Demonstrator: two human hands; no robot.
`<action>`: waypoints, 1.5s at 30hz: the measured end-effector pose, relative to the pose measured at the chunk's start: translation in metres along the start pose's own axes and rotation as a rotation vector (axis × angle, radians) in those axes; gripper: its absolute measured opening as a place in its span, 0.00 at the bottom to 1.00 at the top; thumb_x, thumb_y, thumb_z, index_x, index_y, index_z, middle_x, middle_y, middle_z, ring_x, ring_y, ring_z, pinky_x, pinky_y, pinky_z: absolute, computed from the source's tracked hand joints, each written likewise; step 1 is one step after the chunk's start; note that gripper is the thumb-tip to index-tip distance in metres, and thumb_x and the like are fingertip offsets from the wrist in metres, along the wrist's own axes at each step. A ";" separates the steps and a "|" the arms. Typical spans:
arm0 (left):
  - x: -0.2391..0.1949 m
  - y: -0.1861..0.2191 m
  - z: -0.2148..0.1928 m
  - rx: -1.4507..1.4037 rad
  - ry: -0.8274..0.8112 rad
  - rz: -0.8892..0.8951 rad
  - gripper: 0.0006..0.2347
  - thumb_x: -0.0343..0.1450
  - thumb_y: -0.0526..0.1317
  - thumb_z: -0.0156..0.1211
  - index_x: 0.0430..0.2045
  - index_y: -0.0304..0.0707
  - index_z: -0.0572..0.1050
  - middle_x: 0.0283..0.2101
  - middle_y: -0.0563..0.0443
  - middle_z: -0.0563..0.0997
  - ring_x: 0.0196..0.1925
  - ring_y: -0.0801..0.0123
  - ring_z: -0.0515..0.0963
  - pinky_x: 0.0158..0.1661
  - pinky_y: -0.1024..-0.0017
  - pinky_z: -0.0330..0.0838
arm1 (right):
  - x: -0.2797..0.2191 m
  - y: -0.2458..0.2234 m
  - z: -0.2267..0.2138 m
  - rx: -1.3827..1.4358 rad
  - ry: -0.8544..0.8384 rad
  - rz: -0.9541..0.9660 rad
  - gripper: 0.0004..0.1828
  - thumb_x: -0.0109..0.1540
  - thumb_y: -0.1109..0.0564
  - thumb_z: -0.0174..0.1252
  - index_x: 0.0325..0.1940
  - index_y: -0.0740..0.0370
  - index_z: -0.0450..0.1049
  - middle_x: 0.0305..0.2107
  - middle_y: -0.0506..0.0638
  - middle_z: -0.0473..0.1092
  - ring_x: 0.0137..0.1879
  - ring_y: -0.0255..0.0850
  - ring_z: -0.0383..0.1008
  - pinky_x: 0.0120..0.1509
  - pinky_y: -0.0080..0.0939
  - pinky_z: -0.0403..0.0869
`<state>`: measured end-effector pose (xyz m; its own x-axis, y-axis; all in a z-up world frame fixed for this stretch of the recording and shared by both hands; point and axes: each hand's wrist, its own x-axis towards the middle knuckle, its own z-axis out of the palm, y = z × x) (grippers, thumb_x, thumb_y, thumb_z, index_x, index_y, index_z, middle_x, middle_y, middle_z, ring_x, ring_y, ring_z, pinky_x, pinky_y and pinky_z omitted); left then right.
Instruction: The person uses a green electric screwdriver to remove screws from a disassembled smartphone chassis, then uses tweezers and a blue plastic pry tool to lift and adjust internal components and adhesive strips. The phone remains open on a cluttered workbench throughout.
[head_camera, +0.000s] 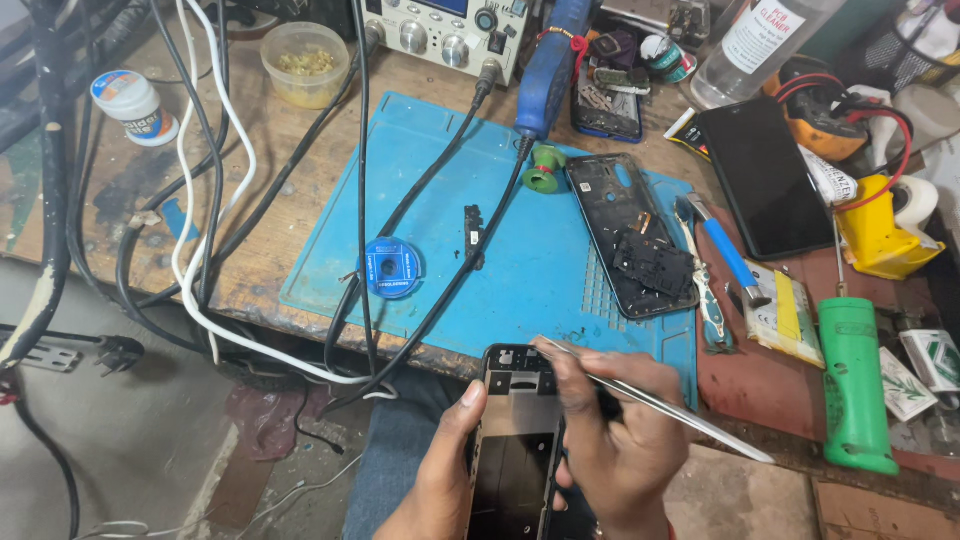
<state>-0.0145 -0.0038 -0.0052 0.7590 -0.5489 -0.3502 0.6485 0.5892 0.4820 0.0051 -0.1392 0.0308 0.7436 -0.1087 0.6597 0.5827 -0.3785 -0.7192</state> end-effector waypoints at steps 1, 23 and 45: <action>-0.003 0.001 0.001 -0.055 0.103 -0.033 0.33 0.74 0.63 0.37 0.55 0.30 0.74 0.37 0.35 0.82 0.33 0.59 0.84 0.33 0.66 0.81 | 0.001 -0.003 0.004 -0.016 -0.038 -0.059 0.11 0.68 0.64 0.62 0.50 0.66 0.66 0.42 0.57 0.79 0.47 0.37 0.80 0.49 0.32 0.80; -0.003 0.015 -0.016 -0.364 -0.073 0.131 0.26 0.76 0.55 0.39 0.59 0.32 0.71 0.50 0.42 0.81 0.50 0.64 0.80 0.52 0.68 0.75 | -0.028 -0.016 0.007 -0.107 -0.290 -0.099 0.14 0.58 0.52 0.71 0.41 0.48 0.72 0.33 0.39 0.82 0.34 0.29 0.74 0.51 0.37 0.67; -0.002 0.007 -0.014 -0.384 -0.213 -0.017 0.37 0.74 0.63 0.32 0.59 0.18 0.64 0.34 0.25 0.81 0.30 0.45 0.84 0.33 0.58 0.82 | 0.027 -0.025 0.006 -0.205 -0.003 0.176 0.11 0.56 0.62 0.71 0.39 0.62 0.78 0.35 0.50 0.76 0.38 0.37 0.78 0.41 0.36 0.76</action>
<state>-0.0110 0.0095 -0.0126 0.7454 -0.6466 -0.1623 0.6657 0.7349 0.1296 0.0124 -0.1271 0.0655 0.8287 -0.1862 0.5277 0.3662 -0.5327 -0.7630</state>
